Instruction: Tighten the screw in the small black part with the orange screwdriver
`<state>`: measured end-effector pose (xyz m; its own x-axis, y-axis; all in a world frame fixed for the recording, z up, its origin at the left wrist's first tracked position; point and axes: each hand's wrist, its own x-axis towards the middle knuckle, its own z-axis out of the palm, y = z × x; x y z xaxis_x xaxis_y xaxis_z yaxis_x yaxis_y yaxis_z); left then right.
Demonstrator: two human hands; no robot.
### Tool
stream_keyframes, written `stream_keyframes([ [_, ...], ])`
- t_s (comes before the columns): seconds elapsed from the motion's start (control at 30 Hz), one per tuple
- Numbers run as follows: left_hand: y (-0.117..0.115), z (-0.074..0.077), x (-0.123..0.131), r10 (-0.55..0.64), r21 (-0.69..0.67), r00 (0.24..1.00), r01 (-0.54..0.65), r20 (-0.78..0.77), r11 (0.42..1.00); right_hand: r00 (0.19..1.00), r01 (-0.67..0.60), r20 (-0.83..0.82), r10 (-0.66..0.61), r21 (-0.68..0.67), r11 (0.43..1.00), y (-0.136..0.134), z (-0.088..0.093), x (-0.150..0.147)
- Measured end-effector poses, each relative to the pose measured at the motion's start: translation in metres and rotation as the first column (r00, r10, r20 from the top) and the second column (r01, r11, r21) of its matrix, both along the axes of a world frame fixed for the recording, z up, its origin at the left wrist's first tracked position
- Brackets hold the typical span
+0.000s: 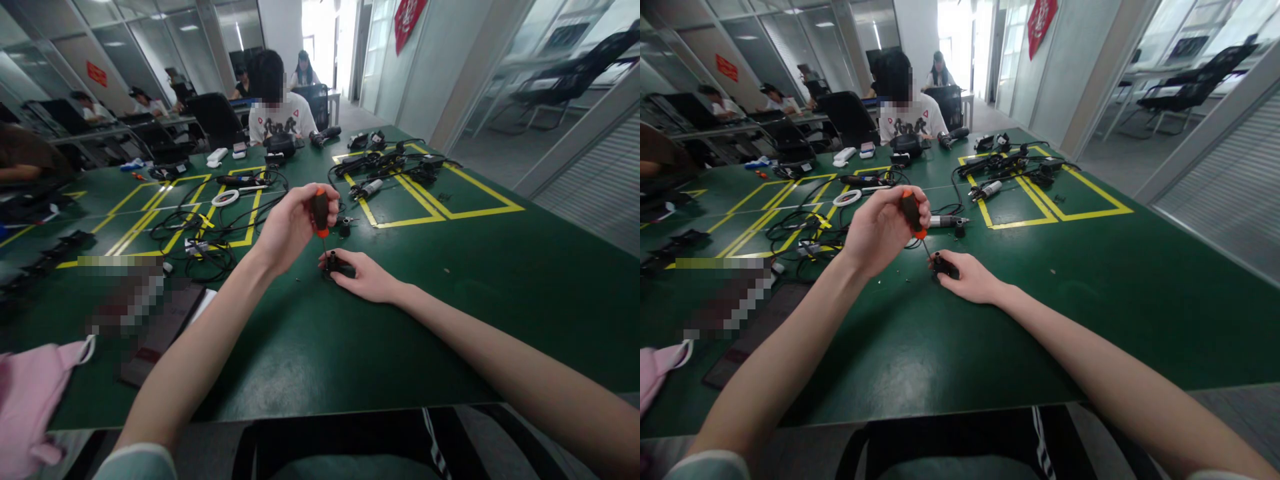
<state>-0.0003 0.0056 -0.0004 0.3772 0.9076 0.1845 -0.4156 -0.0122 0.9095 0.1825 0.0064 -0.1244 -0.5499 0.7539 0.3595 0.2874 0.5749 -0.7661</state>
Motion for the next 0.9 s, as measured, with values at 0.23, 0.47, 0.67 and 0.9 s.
stream_keyframes([
  [0.23, -0.0041, 0.0006, 0.0014, 0.028, 0.029, 0.999, -0.027, -0.016, 0.999, 1.0, 0.004, 0.011, -0.004, 0.003, 1.0, 0.0003, -0.0012, 0.0002],
  [0.47, -0.0024, 0.0043, 0.0, 0.006, 0.009, 1.0, -0.005, -0.016, 1.0, 1.0, 0.004, -0.004, -0.004, 0.001, 1.0, -0.0003, 0.0001, 0.0003],
  [0.67, -0.0016, -0.0018, 0.0, 0.013, 0.013, 1.0, -0.013, -0.013, 1.0, 1.0, 0.002, -0.012, -0.002, -0.005, 1.0, -0.0002, 0.0011, 0.0005],
  [0.9, -0.0028, 0.0012, 0.0015, 0.053, 0.011, 0.998, -0.053, -0.04, 0.999, 1.0, 0.015, -0.01, -0.016, -0.012, 1.0, 0.0, -0.0007, 0.0001],
])
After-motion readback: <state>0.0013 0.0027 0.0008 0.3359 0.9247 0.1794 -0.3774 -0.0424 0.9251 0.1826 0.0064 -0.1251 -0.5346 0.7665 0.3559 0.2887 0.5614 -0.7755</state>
